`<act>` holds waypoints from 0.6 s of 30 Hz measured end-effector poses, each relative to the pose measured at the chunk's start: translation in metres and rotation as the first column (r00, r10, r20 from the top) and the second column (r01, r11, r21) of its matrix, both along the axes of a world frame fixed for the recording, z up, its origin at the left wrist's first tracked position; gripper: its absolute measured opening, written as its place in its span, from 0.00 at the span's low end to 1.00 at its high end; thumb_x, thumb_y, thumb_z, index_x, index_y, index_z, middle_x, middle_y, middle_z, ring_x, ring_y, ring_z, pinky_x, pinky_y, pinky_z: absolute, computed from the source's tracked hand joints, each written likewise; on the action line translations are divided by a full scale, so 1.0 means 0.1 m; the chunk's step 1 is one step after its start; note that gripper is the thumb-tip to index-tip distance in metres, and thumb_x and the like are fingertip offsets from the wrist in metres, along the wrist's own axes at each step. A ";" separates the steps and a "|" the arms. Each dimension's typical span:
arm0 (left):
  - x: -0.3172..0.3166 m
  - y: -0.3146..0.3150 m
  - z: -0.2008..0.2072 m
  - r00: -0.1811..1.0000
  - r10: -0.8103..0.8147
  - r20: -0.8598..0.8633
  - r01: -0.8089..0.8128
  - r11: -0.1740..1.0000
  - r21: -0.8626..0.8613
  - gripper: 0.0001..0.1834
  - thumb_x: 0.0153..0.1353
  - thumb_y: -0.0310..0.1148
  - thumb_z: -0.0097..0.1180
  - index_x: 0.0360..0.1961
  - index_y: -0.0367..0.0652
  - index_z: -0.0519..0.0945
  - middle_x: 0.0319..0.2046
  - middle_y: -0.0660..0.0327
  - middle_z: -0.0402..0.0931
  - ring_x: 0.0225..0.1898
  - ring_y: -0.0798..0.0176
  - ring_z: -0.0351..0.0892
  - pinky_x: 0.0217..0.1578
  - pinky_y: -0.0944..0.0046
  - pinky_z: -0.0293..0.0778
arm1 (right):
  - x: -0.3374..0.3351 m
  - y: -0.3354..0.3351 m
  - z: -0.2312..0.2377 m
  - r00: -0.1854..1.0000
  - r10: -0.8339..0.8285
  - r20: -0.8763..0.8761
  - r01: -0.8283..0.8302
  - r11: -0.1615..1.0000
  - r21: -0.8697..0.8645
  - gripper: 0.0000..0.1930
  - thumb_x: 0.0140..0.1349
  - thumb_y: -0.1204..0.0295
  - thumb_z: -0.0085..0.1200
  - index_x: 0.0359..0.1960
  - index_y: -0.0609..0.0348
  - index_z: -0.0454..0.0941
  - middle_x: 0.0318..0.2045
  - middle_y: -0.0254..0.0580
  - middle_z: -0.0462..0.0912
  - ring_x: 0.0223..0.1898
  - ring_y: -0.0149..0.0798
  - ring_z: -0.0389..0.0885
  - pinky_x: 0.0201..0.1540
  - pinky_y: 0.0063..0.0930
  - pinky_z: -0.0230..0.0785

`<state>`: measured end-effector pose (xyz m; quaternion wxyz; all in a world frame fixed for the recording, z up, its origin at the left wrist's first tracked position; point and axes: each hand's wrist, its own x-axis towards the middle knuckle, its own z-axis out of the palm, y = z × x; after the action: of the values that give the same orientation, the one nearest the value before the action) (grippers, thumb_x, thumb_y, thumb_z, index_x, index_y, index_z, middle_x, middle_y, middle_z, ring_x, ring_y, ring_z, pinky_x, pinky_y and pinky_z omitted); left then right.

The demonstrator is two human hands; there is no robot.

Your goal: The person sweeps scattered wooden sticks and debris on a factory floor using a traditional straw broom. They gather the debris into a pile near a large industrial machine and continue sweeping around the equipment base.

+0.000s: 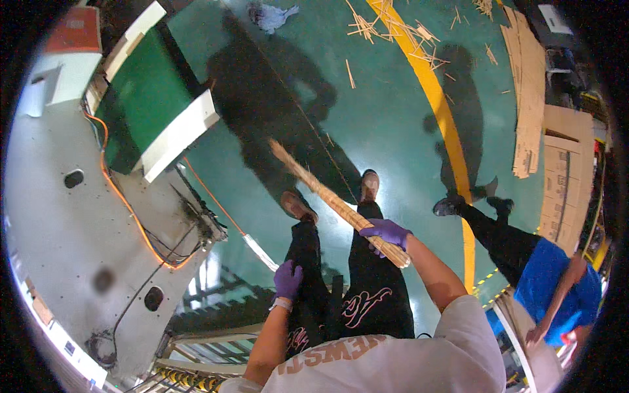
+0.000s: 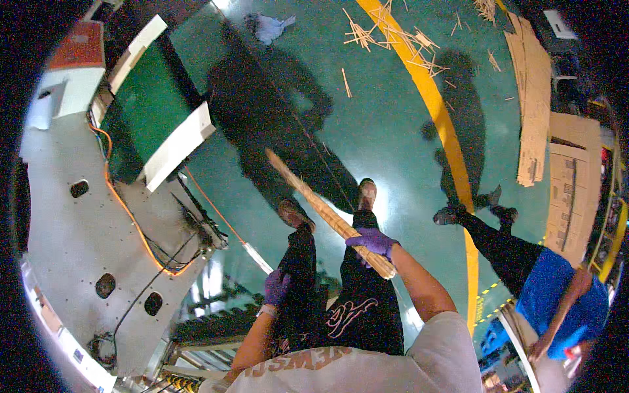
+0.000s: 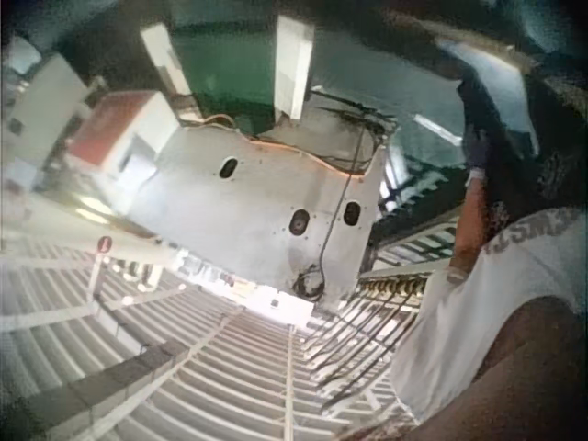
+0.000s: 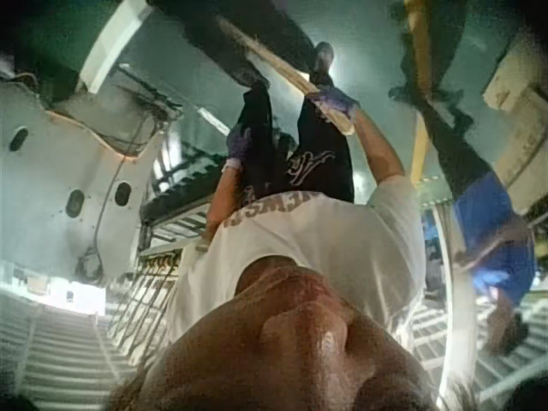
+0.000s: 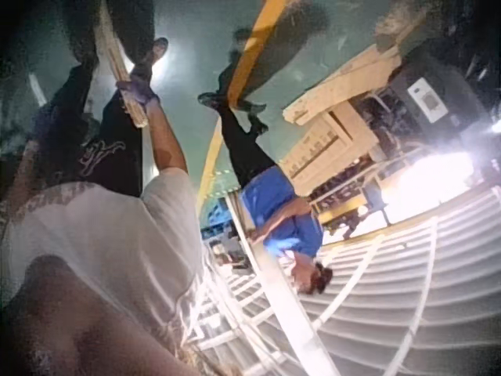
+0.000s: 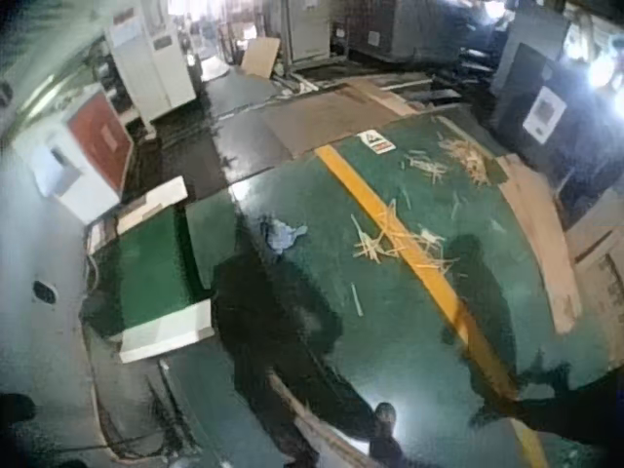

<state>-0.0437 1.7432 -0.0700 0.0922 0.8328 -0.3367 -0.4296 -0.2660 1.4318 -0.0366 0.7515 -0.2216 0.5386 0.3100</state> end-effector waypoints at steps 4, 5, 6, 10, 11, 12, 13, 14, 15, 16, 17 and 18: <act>-0.12 -0.39 0.23 0.992 0.111 -0.057 -0.115 0.990 -0.082 0.19 0.56 0.42 0.54 0.38 0.36 0.77 0.33 0.47 0.77 0.38 0.42 0.75 0.40 0.49 0.71 | -0.43 -0.44 -0.52 0.999 0.051 0.018 -0.052 0.998 0.035 0.24 0.50 0.54 0.63 0.45 0.51 0.73 0.24 0.41 0.77 0.20 0.37 0.78 0.21 0.32 0.74; -0.16 -0.53 0.29 0.998 0.052 0.031 -0.046 0.985 -0.166 0.16 0.55 0.42 0.54 0.33 0.37 0.77 0.31 0.47 0.76 0.36 0.41 0.75 0.37 0.48 0.71 | -0.69 -0.65 -0.67 1.000 0.017 0.011 -0.017 1.000 0.005 0.24 0.50 0.56 0.64 0.45 0.51 0.74 0.25 0.42 0.78 0.21 0.38 0.78 0.22 0.33 0.75; -0.14 -0.60 0.37 0.997 0.052 0.058 -0.046 0.993 -0.105 0.16 0.55 0.42 0.54 0.33 0.37 0.76 0.31 0.47 0.76 0.36 0.41 0.75 0.37 0.48 0.71 | -0.73 -0.94 -0.49 0.996 -0.083 -0.011 0.083 0.996 -0.025 0.24 0.49 0.58 0.65 0.47 0.52 0.75 0.27 0.43 0.79 0.22 0.38 0.79 0.23 0.35 0.75; -0.21 -1.11 0.66 0.995 0.048 0.086 -0.051 0.998 0.039 0.17 0.54 0.44 0.55 0.31 0.38 0.75 0.31 0.45 0.75 0.37 0.41 0.75 0.38 0.49 0.71 | -1.24 -2.14 -0.33 0.955 -0.290 0.067 0.297 0.941 -0.161 0.21 0.52 0.53 0.60 0.35 0.60 0.75 0.19 0.45 0.77 0.16 0.39 0.75 0.19 0.34 0.72; -0.23 -1.21 0.62 0.996 0.002 0.089 -0.008 0.998 0.068 0.18 0.54 0.44 0.55 0.33 0.38 0.76 0.31 0.45 0.76 0.37 0.41 0.75 0.38 0.49 0.71 | -1.25 -2.39 -0.34 0.961 -0.271 0.045 0.273 0.922 -0.276 0.21 0.52 0.53 0.59 0.34 0.60 0.74 0.19 0.44 0.76 0.16 0.38 0.75 0.19 0.34 0.72; -0.24 -1.24 0.57 0.995 -0.037 0.093 0.028 0.994 0.104 0.18 0.54 0.45 0.55 0.34 0.38 0.76 0.31 0.45 0.76 0.37 0.41 0.75 0.38 0.49 0.71 | -1.23 -2.57 -0.40 0.968 -0.251 0.021 0.240 0.893 -0.380 0.20 0.53 0.54 0.59 0.34 0.59 0.74 0.18 0.42 0.75 0.16 0.38 0.75 0.20 0.33 0.72; -0.32 -1.35 0.49 0.993 0.006 0.121 -0.009 1.000 0.023 0.22 0.55 0.46 0.54 0.40 0.36 0.76 0.35 0.46 0.77 0.39 0.42 0.75 0.42 0.50 0.71 | -1.25 -2.66 -0.43 0.960 -0.260 0.106 0.278 0.832 -0.480 0.19 0.53 0.53 0.59 0.32 0.58 0.73 0.19 0.41 0.75 0.16 0.38 0.76 0.19 0.33 0.73; -0.34 -1.44 0.42 0.986 -0.043 0.162 0.051 0.998 -0.045 0.23 0.55 0.46 0.54 0.42 0.35 0.76 0.37 0.46 0.77 0.40 0.42 0.75 0.43 0.50 0.71 | -1.24 -2.75 -0.45 0.948 -0.256 0.190 0.319 0.758 -0.568 0.19 0.53 0.53 0.59 0.30 0.57 0.72 0.19 0.40 0.74 0.16 0.38 0.76 0.19 0.34 0.74; -0.34 -1.54 0.37 0.975 -0.082 0.205 0.104 0.990 -0.098 0.24 0.56 0.46 0.54 0.44 0.35 0.76 0.38 0.46 0.77 0.41 0.43 0.75 0.44 0.50 0.71 | -1.14 -2.74 -0.40 0.901 -0.343 0.265 0.433 0.710 -0.555 0.19 0.53 0.54 0.60 0.30 0.57 0.71 0.19 0.40 0.74 0.16 0.38 0.75 0.19 0.32 0.74; -0.33 -1.59 0.40 0.963 -0.114 0.243 0.152 0.978 -0.143 0.25 0.56 0.46 0.54 0.45 0.34 0.75 0.40 0.47 0.77 0.43 0.43 0.75 0.45 0.50 0.70 | -0.97 -2.67 -0.21 0.850 -0.433 0.301 0.527 0.728 -0.438 0.16 0.55 0.56 0.57 0.32 0.53 0.70 0.19 0.37 0.73 0.17 0.35 0.75 0.19 0.28 0.72; -0.34 -1.73 0.41 0.959 -0.113 0.260 0.153 0.978 -0.141 0.25 0.56 0.46 0.54 0.46 0.35 0.75 0.40 0.47 0.76 0.43 0.43 0.74 0.46 0.50 0.70 | -0.81 -2.63 -0.08 0.828 -0.481 0.288 0.559 0.745 -0.363 0.16 0.56 0.55 0.57 0.33 0.53 0.70 0.20 0.37 0.74 0.17 0.35 0.75 0.19 0.29 0.72; -0.32 -1.89 0.47 0.955 -0.114 0.273 0.155 0.979 -0.135 0.25 0.56 0.45 0.53 0.46 0.35 0.75 0.41 0.47 0.76 0.44 0.42 0.74 0.46 0.49 0.70 | -0.63 -2.58 0.03 0.807 -0.528 0.263 0.588 0.757 -0.284 0.17 0.56 0.54 0.57 0.35 0.54 0.71 0.20 0.37 0.74 0.17 0.35 0.75 0.20 0.29 0.72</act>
<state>-0.0760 1.5539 -0.0233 0.0814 0.8480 -0.4343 -0.2927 -0.3292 1.1735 -0.0340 0.7996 -0.2062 0.5618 -0.0502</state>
